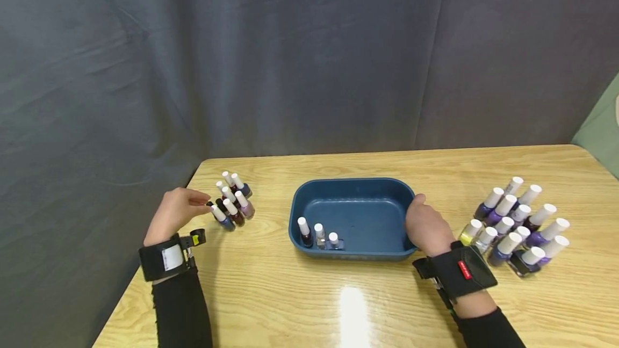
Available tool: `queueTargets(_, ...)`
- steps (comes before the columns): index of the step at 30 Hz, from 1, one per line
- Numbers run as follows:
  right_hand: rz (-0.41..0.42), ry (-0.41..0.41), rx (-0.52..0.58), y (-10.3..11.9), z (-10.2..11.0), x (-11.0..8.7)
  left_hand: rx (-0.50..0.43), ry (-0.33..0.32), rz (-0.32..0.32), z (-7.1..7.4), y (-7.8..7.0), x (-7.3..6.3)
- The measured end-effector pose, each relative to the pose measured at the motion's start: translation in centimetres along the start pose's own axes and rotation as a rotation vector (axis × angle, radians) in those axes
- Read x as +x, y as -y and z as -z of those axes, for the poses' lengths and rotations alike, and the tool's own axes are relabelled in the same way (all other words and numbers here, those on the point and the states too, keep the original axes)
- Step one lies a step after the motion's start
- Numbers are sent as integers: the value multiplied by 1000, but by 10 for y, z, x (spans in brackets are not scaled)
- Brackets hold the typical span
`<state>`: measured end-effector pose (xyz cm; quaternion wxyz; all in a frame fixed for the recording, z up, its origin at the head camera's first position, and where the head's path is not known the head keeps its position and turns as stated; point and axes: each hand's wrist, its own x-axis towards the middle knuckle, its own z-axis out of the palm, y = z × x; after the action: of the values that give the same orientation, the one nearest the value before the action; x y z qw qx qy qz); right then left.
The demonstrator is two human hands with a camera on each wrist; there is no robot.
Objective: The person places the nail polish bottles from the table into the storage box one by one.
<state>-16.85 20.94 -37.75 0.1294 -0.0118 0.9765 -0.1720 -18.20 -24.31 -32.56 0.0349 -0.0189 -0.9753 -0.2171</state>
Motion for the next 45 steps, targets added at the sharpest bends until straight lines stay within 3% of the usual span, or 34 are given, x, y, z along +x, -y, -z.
queueTargets(19, 15, -19, -12, -1, -2, 1, -5, 94, -15, -13, 4, 9)
queueTargets(29, 13, -9, -18, 0, -1, 0, 19, 86, -62, -11, 5, 9)
queueTargets(40, 41, -32, -20, 0, 0, -1, 70, 20, -39, 20, -14, -20)
queueTargets(45, 20, -10, -21, 0, 0, -1, 67, -88, -98, 33, -26, -38)
